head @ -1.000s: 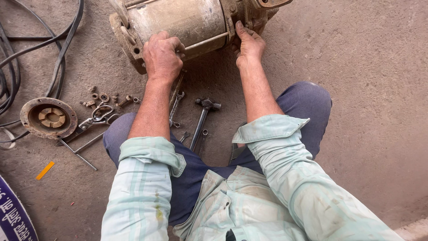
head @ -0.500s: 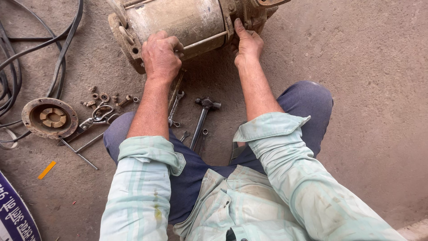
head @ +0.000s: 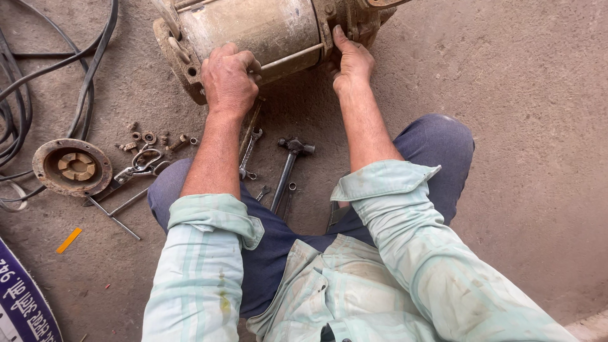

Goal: The person sits on the floor and uses two wrenches to tighten bolts on a cylindrical motor. They insert a metal rod into the motor housing and continue tightening the bolts with the wrenches.

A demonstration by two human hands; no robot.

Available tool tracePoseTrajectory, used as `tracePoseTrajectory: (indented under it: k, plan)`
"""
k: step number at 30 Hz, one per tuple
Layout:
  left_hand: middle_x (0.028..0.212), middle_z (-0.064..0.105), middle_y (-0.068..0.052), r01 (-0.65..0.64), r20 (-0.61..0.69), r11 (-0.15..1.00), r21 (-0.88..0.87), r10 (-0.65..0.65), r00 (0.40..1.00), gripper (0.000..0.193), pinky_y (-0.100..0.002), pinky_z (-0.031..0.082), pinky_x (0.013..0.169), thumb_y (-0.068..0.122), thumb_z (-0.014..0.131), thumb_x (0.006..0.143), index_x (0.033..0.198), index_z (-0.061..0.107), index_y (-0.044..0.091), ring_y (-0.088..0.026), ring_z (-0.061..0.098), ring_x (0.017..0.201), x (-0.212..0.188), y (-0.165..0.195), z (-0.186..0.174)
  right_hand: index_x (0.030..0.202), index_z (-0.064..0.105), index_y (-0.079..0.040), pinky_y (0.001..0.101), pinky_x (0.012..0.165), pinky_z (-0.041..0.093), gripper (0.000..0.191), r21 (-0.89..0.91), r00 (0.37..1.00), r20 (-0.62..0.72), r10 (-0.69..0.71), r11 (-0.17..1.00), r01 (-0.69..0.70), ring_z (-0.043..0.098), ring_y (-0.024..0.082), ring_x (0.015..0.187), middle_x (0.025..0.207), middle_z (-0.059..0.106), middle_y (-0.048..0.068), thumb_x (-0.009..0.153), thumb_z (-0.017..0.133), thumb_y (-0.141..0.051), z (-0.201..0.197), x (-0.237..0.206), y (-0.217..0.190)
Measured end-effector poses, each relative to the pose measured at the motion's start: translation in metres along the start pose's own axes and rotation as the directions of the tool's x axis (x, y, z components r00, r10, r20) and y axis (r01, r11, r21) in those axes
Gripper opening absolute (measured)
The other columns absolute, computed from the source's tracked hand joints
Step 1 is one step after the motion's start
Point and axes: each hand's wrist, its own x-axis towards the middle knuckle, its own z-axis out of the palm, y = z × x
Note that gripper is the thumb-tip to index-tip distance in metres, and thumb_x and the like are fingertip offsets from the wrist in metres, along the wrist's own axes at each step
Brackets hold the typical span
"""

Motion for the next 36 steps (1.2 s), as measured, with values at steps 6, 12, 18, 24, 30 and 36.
tracePoseTrajectory:
  k: [6,12,18,24,30,36]
  plan:
    - [0.083,0.065,0.003,0.0,0.002,1.0,0.004,0.0,1.0,0.013,-0.039,0.049,0.082,0.015,0.09,0.082,0.077,0.079,0.022,-0.015,0.061,0.09,0.0,0.0,0.001,0.109,0.066,-0.003,0.0421,0.079,0.053,0.054,0.038,0.992,-0.022,0.12,0.992,-0.12,0.059,0.022,0.091,0.099,0.061,0.01,0.083,0.082,-0.048,-0.006,-0.006,-0.002]
    - [0.082,0.066,0.003,0.007,-0.005,1.0,0.011,-0.006,1.0,0.012,-0.039,0.049,0.081,0.017,0.09,0.078,0.078,0.079,0.021,-0.016,0.06,0.087,0.001,0.002,-0.002,0.104,0.073,-0.005,0.0372,0.067,0.058,0.05,-0.016,0.987,0.069,0.146,0.989,-0.146,0.062,0.02,0.08,0.087,0.067,0.007,0.068,0.087,-0.037,-0.001,-0.019,-0.009]
    - [0.084,0.066,0.003,-0.005,-0.011,1.0,0.003,0.006,1.0,0.012,-0.039,0.049,0.081,0.016,0.089,0.08,0.079,0.079,0.022,-0.014,0.061,0.088,0.001,0.004,-0.005,0.091,0.059,-0.007,0.0339,0.064,0.059,0.05,-0.028,0.975,0.065,0.211,0.977,-0.21,0.058,0.017,0.078,0.083,0.054,0.004,0.088,0.077,-0.053,0.007,-0.025,-0.018]
    - [0.084,0.067,0.002,-0.002,-0.016,1.0,0.019,0.002,1.0,0.012,-0.039,0.049,0.081,0.016,0.09,0.077,0.077,0.079,0.022,-0.016,0.061,0.089,0.001,0.004,-0.004,0.097,0.067,-0.008,0.0336,0.064,0.062,0.045,0.091,0.951,0.24,0.194,0.971,-0.221,0.057,0.017,0.076,0.084,0.056,0.004,0.072,0.086,-0.04,-0.002,-0.029,-0.016]
    - [0.086,0.066,0.001,0.039,0.037,0.999,-0.013,-0.038,0.999,0.013,-0.039,0.048,0.082,0.014,0.088,0.078,0.075,0.078,0.021,-0.018,0.061,0.092,0.004,0.007,-0.01,0.098,0.068,-0.008,0.0301,0.066,0.055,0.038,-0.05,0.966,0.071,0.249,0.968,-0.246,0.054,0.014,0.076,0.087,0.059,0.003,0.087,0.083,-0.042,0.01,-0.02,-0.016]
    - [0.087,0.067,0.001,0.009,-0.019,1.0,-0.001,-0.009,1.0,0.014,-0.041,0.048,0.084,0.011,0.086,0.076,0.072,0.077,0.021,-0.021,0.062,0.098,0.005,0.008,-0.017,0.1,0.066,-0.01,0.0382,0.06,0.058,0.035,0.187,0.911,0.28,0.303,0.914,-0.361,0.056,0.021,0.073,0.08,0.058,0.004,0.08,0.086,-0.031,0.005,-0.009,-0.014]
